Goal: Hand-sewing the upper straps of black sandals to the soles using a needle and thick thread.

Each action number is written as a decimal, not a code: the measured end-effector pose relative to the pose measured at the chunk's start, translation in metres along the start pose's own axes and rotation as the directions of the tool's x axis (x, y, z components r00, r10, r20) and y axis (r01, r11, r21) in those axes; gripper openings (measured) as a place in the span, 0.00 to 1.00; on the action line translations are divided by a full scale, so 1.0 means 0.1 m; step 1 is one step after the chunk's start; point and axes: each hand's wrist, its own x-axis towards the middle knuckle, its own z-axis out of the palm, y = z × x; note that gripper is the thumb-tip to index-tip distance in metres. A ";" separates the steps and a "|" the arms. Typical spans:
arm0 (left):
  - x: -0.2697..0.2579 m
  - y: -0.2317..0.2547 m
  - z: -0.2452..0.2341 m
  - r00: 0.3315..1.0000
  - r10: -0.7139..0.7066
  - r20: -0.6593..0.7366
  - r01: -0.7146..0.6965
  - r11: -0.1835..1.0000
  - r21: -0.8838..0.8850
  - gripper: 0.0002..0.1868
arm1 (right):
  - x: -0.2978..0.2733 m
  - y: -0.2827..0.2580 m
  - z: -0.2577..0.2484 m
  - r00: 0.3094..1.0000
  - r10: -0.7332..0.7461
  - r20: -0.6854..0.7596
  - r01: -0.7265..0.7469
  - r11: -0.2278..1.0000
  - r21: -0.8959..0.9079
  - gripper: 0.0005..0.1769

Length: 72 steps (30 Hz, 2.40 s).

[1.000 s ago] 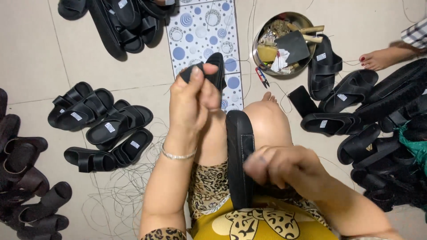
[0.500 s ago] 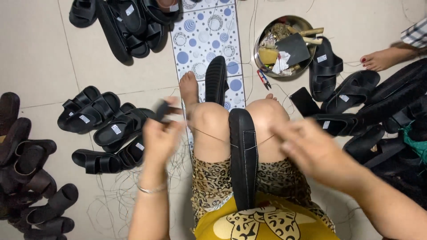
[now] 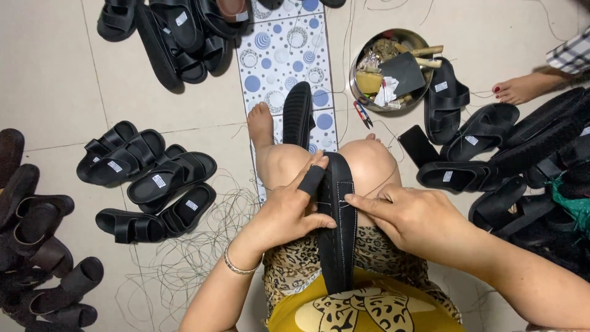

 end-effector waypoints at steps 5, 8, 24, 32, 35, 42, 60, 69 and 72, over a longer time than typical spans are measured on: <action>0.02 0.05 -0.02 0.999 0.009 -0.039 -0.010 1.000 -0.022 0.60 | 0.00 -0.13 -0.06 0.996 0.055 0.074 -0.046 0.991 -0.126 0.28; 0.01 0.01 0.03 0.997 0.009 -0.082 -0.010 1.000 -0.010 0.59 | 0.00 -0.16 -0.05 0.998 -0.004 0.058 0.016 0.980 -0.197 0.32; -0.23 -0.15 0.07 0.922 0.067 -0.380 -0.219 0.902 -0.373 0.13 | 0.29 -0.05 -0.18 0.999 -0.024 0.036 0.016 0.975 0.222 0.24; -0.04 0.44 -0.04 0.955 -0.109 -0.277 -0.040 0.875 -0.482 0.18 | 0.23 -0.09 -0.10 0.971 -0.104 -0.213 0.118 0.992 0.055 0.21; -0.16 0.37 0.21 0.974 -0.094 -0.204 0.062 0.985 -0.160 0.14 | 0.09 0.13 -0.25 0.999 0.007 -0.036 -0.005 0.999 0.052 0.21; -0.33 0.06 0.03 0.764 -0.227 -0.604 -0.149 0.849 -0.507 0.08 | -0.31 0.60 -0.24 0.930 0.201 0.307 -0.326 0.837 0.439 0.32; 0.19 0.56 0.59 0.774 0.534 -0.339 -0.131 0.659 0.741 0.20 | 0.28 0.24 0.00 1.000 0.005 -0.014 0.013 0.160 0.987 0.11; -0.42 0.68 0.14 0.935 -0.020 -0.353 -0.286 0.546 -0.787 0.12 | 0.25 -0.13 0.26 0.959 -0.125 -0.254 0.238 0.840 0.488 0.11; -0.18 0.64 0.05 0.773 -0.090 -0.628 -0.323 0.797 -0.511 0.18 | 0.18 0.28 0.35 0.794 -0.220 -0.566 0.152 0.974 -0.166 0.07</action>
